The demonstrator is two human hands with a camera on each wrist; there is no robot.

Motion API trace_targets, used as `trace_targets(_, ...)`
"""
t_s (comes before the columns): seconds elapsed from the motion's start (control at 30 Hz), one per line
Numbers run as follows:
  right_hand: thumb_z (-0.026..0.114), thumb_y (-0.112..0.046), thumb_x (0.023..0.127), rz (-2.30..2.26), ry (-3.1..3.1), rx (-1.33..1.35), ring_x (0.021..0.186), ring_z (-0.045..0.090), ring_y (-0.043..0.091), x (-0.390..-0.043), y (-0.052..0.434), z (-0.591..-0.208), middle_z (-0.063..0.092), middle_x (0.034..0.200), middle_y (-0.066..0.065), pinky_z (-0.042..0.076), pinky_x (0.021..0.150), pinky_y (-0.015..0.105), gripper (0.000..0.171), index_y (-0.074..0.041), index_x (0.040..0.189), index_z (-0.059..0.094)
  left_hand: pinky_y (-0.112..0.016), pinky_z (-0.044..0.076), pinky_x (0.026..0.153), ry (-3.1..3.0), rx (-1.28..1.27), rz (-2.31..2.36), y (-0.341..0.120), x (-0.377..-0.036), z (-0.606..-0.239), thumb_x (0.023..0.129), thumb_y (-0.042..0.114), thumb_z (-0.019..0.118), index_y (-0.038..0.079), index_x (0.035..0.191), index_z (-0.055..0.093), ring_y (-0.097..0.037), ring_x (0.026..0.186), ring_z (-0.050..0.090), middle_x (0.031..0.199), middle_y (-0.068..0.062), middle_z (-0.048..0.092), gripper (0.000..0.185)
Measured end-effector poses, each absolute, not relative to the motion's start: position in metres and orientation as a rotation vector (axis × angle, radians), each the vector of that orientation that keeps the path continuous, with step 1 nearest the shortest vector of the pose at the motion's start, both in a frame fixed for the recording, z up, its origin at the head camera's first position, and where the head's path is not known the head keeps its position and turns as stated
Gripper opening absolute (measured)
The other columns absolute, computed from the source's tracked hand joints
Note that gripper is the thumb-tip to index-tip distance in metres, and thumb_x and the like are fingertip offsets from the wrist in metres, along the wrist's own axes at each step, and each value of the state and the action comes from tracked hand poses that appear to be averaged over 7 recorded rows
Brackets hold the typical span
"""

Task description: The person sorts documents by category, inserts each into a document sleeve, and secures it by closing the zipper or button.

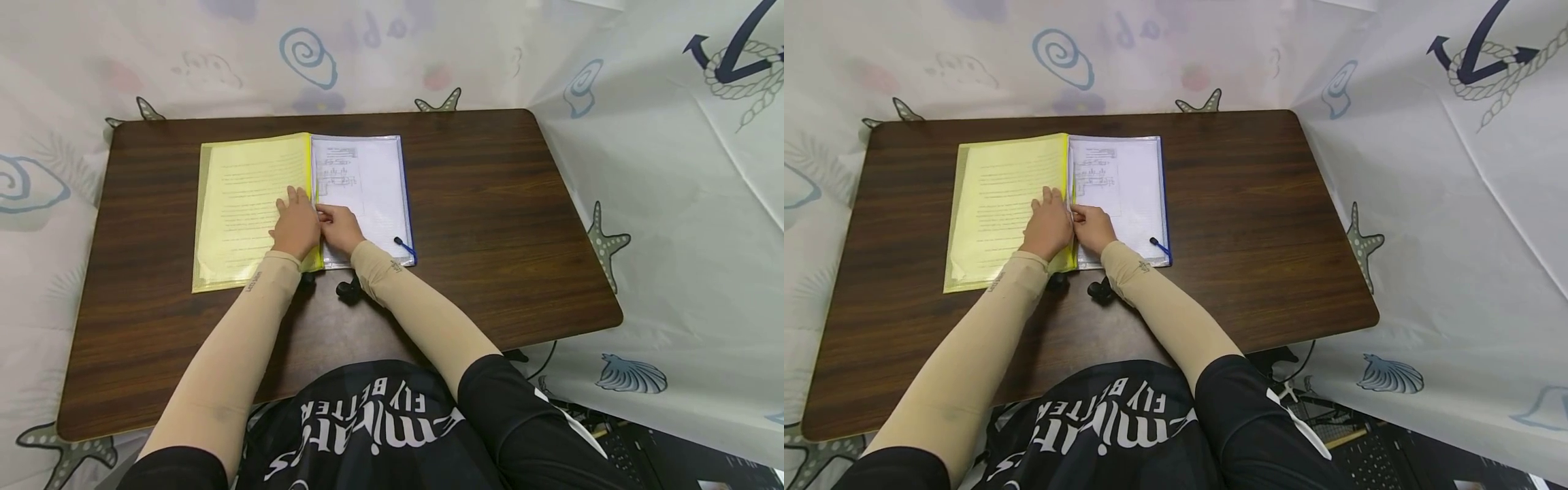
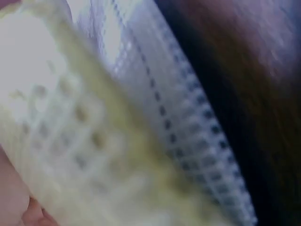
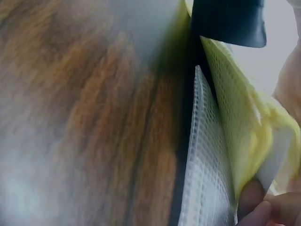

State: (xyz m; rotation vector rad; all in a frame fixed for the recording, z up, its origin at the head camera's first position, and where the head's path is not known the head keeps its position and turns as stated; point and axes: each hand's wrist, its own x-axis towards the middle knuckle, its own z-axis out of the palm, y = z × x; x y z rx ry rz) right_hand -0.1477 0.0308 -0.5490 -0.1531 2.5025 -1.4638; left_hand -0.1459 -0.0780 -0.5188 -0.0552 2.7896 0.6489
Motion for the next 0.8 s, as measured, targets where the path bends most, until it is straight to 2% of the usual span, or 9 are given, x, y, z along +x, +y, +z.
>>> trace_targets(0.13,0.064,-0.005,0.098,-1.409,2.51,-0.185,0.114,0.066,0.017,-0.152,0.029,-0.55,0.071,0.127,0.006,0.048,0.09,0.016,0.042,-0.011,0.139,0.063,-0.086,0.027,0.094,2.775,-0.053,0.648,-0.077,-0.147,-0.52,0.109,0.017,0.02,-0.008,0.159,0.003,-0.057,0.148,0.003,0.166,-0.028,-0.002,0.058)
trace_targets(0.23,0.063,-0.002,0.097,-1.396,2.494,-0.189,0.116,0.065,0.017,-0.154,0.028,-0.551,0.07,0.129,0.006,0.048,0.093,0.018,0.043,-0.01,0.14,0.062,-0.085,0.026,0.095,2.755,-0.079,0.65,-0.078,-0.147,-0.52,0.109,0.019,0.018,-0.006,0.159,0.001,-0.055,0.149,0.002,0.166,-0.026,-0.004,0.059)
trace_targets(0.33,0.061,-0.003,0.099,-1.4,2.473,-0.18,0.115,0.064,0.014,-0.155,0.027,-0.549,0.07,0.129,0.005,0.047,0.093,0.017,0.041,-0.01,0.139,0.063,-0.084,0.029,0.096,2.747,-0.088,0.64,-0.081,-0.149,-0.52,0.109,0.025,0.017,-0.004,0.16,0.005,-0.053,0.15,0.005,0.167,-0.026,0.001,0.06)
trace_targets(0.47,0.053,-0.007,0.105,-1.513,2.366,-0.094,0.09,0.069,0.017,-0.16,0.029,-0.544,0.073,0.115,0.012,0.054,0.076,0.022,0.035,-0.007,0.139,0.063,-0.076,0.034,0.103,2.746,-0.025,0.614,-0.09,-0.15,-0.517,0.11,0.032,0.018,-0.004,0.159,0.02,-0.055,0.148,0.013,0.164,-0.033,0.011,0.061)
trace_targets(0.57,0.05,-0.007,0.107,-1.537,2.318,-0.062,0.074,0.068,0.023,-0.169,0.035,-0.537,0.072,0.111,0.015,0.054,0.065,0.023,0.035,-0.002,0.14,0.06,-0.07,0.036,0.106,2.744,0.071,0.541,-0.097,-0.15,-0.514,0.111,0.027,0.025,-0.006,0.156,0.028,-0.057,0.145,0.019,0.16,-0.038,0.016,0.056)
trace_targets(0.63,0.05,-0.007,0.106,-1.425,2.374,-0.096,0.081,0.07,0.021,-0.179,0.04,-0.531,0.07,0.121,0.011,0.054,0.071,0.022,0.035,-0.002,0.14,0.06,-0.068,0.039,0.104,2.733,0.119,0.464,-0.101,-0.15,-0.513,0.11,0.021,0.032,-0.006,0.156,0.03,-0.058,0.144,0.021,0.159,-0.038,0.017,0.053)
trace_targets(0.7,0.051,-0.008,0.106,-1.248,2.464,-0.182,0.096,0.07,0.02,-0.193,0.047,-0.524,0.068,0.128,0.01,0.052,0.084,0.022,0.034,-0.003,0.138,0.062,-0.068,0.044,0.099,2.73,0.149,0.391,-0.103,-0.15,-0.513,0.109,0.018,0.039,-0.003,0.156,0.031,-0.057,0.143,0.024,0.159,-0.037,0.019,0.053)
trace_targets(0.8,0.05,-0.01,0.105,-0.998,2.555,-0.29,0.119,0.062,0.02,-0.216,0.055,-0.513,0.064,0.136,0.008,0.046,0.1,0.025,0.035,-0.007,0.138,0.062,-0.065,0.05,0.092,2.712,0.183,0.302,-0.1,-0.147,-0.514,0.108,0.019,0.046,0.0,0.157,0.031,-0.055,0.143,0.025,0.16,-0.035,0.02,0.055)
